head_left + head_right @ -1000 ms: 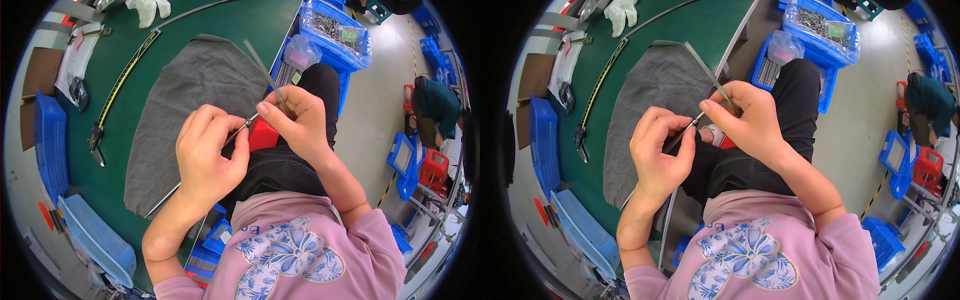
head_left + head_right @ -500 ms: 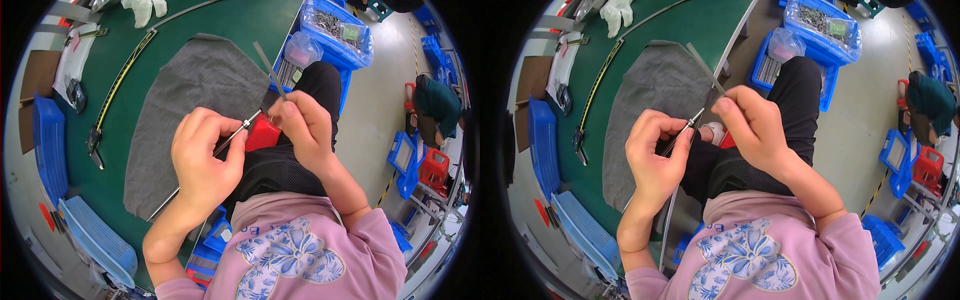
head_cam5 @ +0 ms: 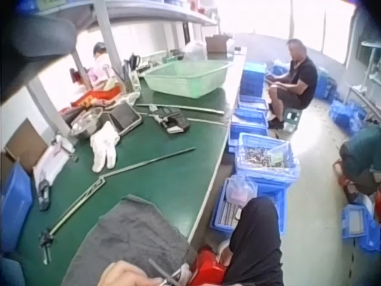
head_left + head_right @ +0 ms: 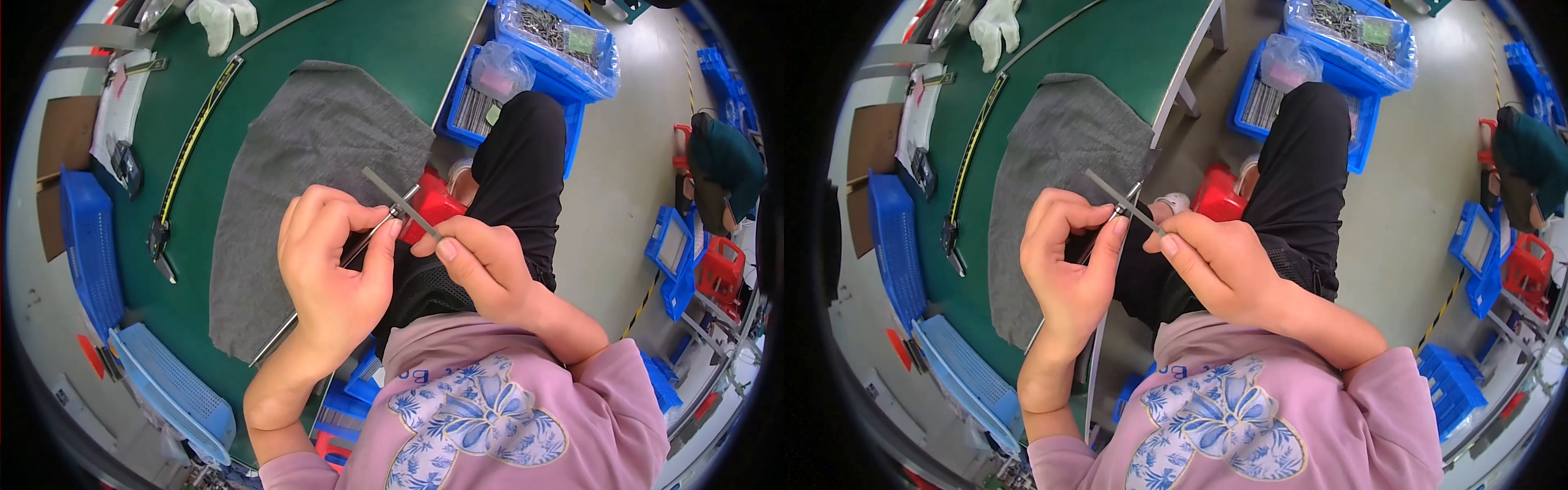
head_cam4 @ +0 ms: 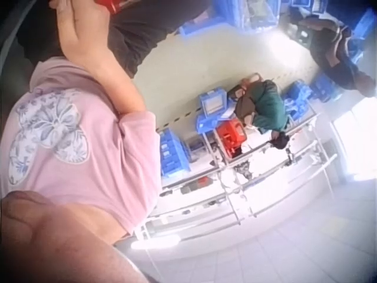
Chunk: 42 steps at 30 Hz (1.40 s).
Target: The recorder is filing the ends of thin metal rods and then measuring them using a digital micrometer at a workstation.
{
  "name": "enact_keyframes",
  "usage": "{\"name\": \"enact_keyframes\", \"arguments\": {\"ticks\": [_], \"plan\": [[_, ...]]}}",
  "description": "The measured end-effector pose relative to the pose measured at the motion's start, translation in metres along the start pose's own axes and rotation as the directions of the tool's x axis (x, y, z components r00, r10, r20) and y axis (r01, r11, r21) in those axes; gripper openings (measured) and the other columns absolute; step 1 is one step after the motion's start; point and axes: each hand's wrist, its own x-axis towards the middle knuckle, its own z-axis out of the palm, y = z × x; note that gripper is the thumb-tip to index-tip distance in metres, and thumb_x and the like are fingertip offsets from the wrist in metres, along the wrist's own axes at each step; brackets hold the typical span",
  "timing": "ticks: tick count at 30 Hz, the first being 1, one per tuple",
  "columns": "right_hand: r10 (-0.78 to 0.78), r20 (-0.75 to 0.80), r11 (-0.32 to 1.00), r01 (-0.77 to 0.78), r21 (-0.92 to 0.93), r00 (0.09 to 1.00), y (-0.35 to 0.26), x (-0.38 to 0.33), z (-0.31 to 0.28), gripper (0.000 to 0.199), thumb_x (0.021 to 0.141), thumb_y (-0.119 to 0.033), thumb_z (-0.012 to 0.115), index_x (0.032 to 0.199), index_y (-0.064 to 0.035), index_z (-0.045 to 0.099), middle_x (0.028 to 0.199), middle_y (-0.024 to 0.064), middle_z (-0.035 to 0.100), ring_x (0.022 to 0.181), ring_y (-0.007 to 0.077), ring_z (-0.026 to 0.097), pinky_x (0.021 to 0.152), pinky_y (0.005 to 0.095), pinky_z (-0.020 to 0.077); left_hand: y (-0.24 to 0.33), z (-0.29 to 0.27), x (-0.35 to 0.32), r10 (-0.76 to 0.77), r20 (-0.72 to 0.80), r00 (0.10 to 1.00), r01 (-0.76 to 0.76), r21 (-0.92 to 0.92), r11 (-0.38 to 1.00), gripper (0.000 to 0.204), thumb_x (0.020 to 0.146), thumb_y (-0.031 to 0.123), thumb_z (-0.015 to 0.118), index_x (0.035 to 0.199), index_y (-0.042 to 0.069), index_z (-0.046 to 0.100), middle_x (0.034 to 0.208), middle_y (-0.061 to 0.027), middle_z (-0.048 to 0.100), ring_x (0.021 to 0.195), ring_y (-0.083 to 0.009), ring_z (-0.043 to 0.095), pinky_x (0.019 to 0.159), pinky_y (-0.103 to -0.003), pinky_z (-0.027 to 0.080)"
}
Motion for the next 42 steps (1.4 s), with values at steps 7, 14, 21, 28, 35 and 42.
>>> {"name": "enact_keyframes", "arguments": {"ticks": [7,14,21,28,35,42], "plan": [[-0.028,0.02,0.995,0.03,-0.099,0.999,0.003,0.004,0.005,0.015,0.093,-0.01,0.051,0.099,0.0013,0.06,0.074,0.0141,0.064,0.063,0.0251,0.064,0.058,0.0322,0.0477,-0.001,0.001,-0.001,-0.004,-0.024,1.0,0.004,-0.017,1.0,0.014,0.066,-0.002,0.072,0.073,0.003,0.061,0.072,-0.0072,0.054,0.066,-0.0234,0.051,0.058,-0.033,0.039],[-0.221,-0.238,0.975,0.215,-0.052,0.946,0.012,0.003,0.016,0.03,0.083,0.002,0.059,0.112,-0.0011,0.054,0.059,0.0041,0.053,0.046,0.0106,0.047,0.046,0.0237,0.037,-0.002,0.001,-0.001,0.079,-0.049,0.996,-0.08,-0.012,0.997,0.014,0.065,-0.002,0.071,0.074,0.003,0.061,0.073,-0.0068,0.055,0.065,-0.0233,0.051,0.056,-0.033,0.039],[-0.641,-0.034,0.573,0.449,-0.686,0.767,0.015,0.008,0.012,0.038,0.062,0.01,0.058,0.099,0.0022,0.065,0.052,0.0027,0.043,0.038,0.0154,0.038,0.038,0.0269,0.0299,-0.005,0.003,0.0,0.147,-0.076,0.986,-0.148,-0.008,0.989,0.014,0.066,-0.005,0.069,0.073,0.003,0.06,0.071,-0.0057,0.053,0.062,-0.0224,0.049,0.054,-0.033,0.038],[-0.637,0.03,0.506,0.448,-0.737,0.77,0.0,0.013,0.009,0.046,0.055,0.008,0.055,0.099,0.0037,0.066,0.051,0.0017,0.037,0.037,0.0138,0.033,0.037,0.0271,0.025,-0.005,0.003,0.002,0.203,-0.069,0.977,-0.205,-0.018,0.979,0.016,0.067,-0.01,0.069,0.069,0.0,0.056,0.069,-0.0079,0.05,0.058,-0.0189,0.047,0.052,-0.028,0.036],[-0.626,0.067,0.467,0.442,-0.766,0.777,-0.003,0.017,0.008,0.046,0.053,0.008,0.055,0.098,0.0047,0.066,0.05,0.001,0.034,0.036,0.0139,0.03,0.037,0.0274,0.0232,-0.004,0.008,0.001,0.163,-0.067,0.984,-0.165,-0.028,0.986,0.016,0.066,-0.008,0.066,0.067,0.002,0.054,0.068,-0.007,0.047,0.061,-0.0244,0.046,0.053,-0.034,0.036],[-0.613,0.059,0.483,0.433,-0.761,0.788,-0.001,0.003,0.004,0.044,0.054,0.008,0.056,0.097,0.0054,0.066,0.052,0.0012,0.033,0.037,0.0135,0.03,0.038,0.0272,0.0231,-0.003,0.007,0.002,0.155,-0.068,0.986,-0.158,-0.042,0.987,0.016,0.066,-0.009,0.065,0.067,0.002,0.054,0.069,-0.0068,0.047,0.062,-0.0244,0.047,0.053,-0.035,0.036]]}}
